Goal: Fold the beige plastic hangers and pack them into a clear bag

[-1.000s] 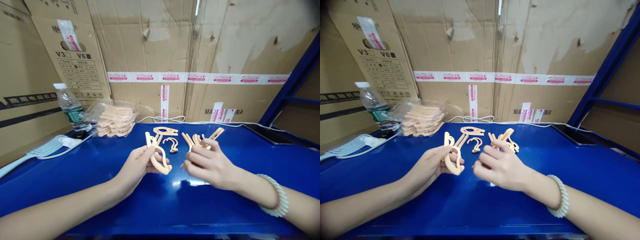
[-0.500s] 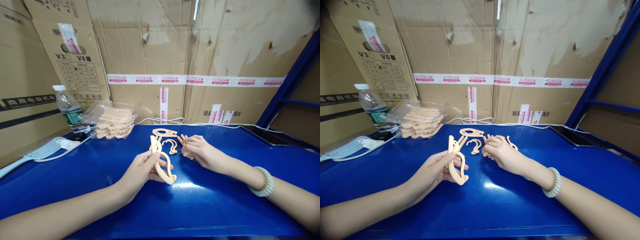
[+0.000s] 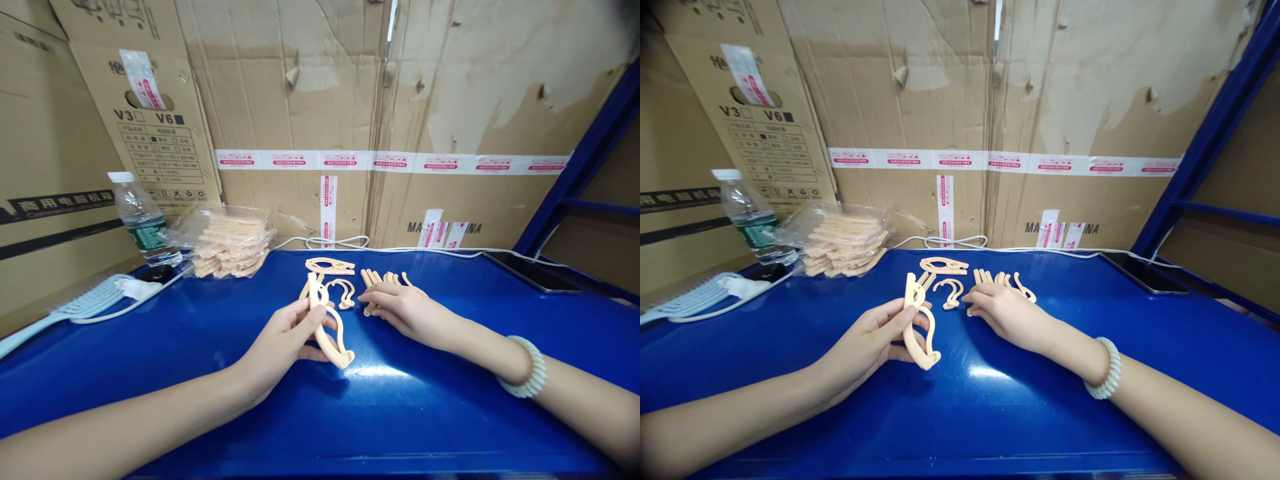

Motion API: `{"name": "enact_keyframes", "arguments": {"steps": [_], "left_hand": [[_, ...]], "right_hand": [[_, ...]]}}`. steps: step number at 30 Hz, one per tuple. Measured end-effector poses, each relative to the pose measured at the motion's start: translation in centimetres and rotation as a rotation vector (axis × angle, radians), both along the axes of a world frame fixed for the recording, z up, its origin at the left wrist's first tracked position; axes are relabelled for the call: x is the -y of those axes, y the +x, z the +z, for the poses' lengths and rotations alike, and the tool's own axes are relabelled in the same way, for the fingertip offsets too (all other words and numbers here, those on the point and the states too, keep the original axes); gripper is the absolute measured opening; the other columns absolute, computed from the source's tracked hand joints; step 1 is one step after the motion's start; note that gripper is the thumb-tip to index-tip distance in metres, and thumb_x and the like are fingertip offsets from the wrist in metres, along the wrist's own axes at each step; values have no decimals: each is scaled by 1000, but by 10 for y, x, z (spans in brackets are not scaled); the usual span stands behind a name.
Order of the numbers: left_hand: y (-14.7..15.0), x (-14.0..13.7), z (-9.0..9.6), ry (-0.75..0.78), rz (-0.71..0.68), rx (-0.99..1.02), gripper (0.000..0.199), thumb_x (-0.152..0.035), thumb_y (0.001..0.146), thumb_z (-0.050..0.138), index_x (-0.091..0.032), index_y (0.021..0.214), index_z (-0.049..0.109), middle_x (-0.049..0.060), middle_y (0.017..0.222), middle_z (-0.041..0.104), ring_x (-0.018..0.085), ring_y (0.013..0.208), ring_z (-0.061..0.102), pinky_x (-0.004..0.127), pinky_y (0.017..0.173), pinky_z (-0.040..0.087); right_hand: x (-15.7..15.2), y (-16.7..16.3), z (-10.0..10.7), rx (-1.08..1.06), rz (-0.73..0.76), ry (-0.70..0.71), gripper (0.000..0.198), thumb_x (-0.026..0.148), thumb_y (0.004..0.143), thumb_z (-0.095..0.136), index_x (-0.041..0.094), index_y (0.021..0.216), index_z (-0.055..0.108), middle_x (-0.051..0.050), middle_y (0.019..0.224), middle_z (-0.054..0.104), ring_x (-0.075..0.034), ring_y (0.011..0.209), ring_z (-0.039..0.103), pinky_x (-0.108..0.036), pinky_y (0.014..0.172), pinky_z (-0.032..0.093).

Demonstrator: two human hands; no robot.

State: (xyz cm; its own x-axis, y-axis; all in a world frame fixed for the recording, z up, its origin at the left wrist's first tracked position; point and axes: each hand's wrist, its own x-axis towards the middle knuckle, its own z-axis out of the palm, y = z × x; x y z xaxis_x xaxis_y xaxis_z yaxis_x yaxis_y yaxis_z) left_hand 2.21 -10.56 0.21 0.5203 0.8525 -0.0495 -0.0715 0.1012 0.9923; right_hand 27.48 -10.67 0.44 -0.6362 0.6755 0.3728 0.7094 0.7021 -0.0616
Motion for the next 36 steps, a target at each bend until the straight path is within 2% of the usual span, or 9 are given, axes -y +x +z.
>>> {"name": "enact_keyframes", "arguments": {"steps": [3,8,13,17,22,25,28,32,36], "left_hand": [[0,0,0,-8,-5,-6,40,-51,85,67,-13,95,62,6,90,67,21,73,72,34,70,61],[0,0,0,11,-28,1,37,-49,88,64,-14,101,61,3,90,64,24,79,74,33,72,61],[1,1,1,26,-67,23,30,-36,86,71,-15,104,59,0,85,63,20,77,73,33,76,61],[0,1,0,122,-132,40,28,-35,86,70,-16,105,61,2,90,66,18,76,70,30,71,62],[0,-4,-2,259,-109,-4,28,-37,88,66,-17,107,62,2,91,65,18,74,69,32,71,62],[-1,-6,0,337,-28,-34,28,-37,89,64,-18,110,60,2,91,66,16,71,67,28,68,60],[-5,-7,2,405,30,-81,25,-36,91,61,-17,108,60,2,88,65,15,69,66,26,66,57],[-9,-8,0,610,22,-206,21,-33,93,58,-21,108,67,1,87,61,13,70,64,22,61,52],[-10,-7,-1,803,41,-302,20,-29,95,57,-27,110,69,0,87,59,12,73,61,20,60,48]], "right_hand": [[1,-2,0,26,-7,-11,22,13,97,49,13,108,67,-13,101,69,-24,92,67,-38,77,56],[-4,5,3,49,2,2,22,16,98,48,12,101,69,-14,103,68,-26,101,63,-44,89,52],[14,-10,8,-31,48,184,32,17,99,44,13,127,57,-17,127,59,-29,119,51,-48,97,45],[34,-34,7,69,277,307,33,12,96,43,12,126,57,-13,122,64,-27,117,50,-47,102,36],[36,-37,4,110,281,321,25,12,97,43,14,113,62,-8,111,68,-24,102,55,-48,99,33],[35,-32,6,62,259,273,23,12,97,44,13,107,64,-9,105,68,-23,93,56,-47,92,39],[38,-31,8,-151,198,152,23,13,95,48,15,112,64,-13,113,62,-23,102,56,-44,92,42],[41,-33,12,-520,109,-134,33,19,93,58,22,126,59,-11,144,45,-23,134,39,-43,110,35],[39,-34,11,-791,172,-449,29,26,94,61,27,122,63,-6,132,60,-22,126,52,-43,108,40]]}}
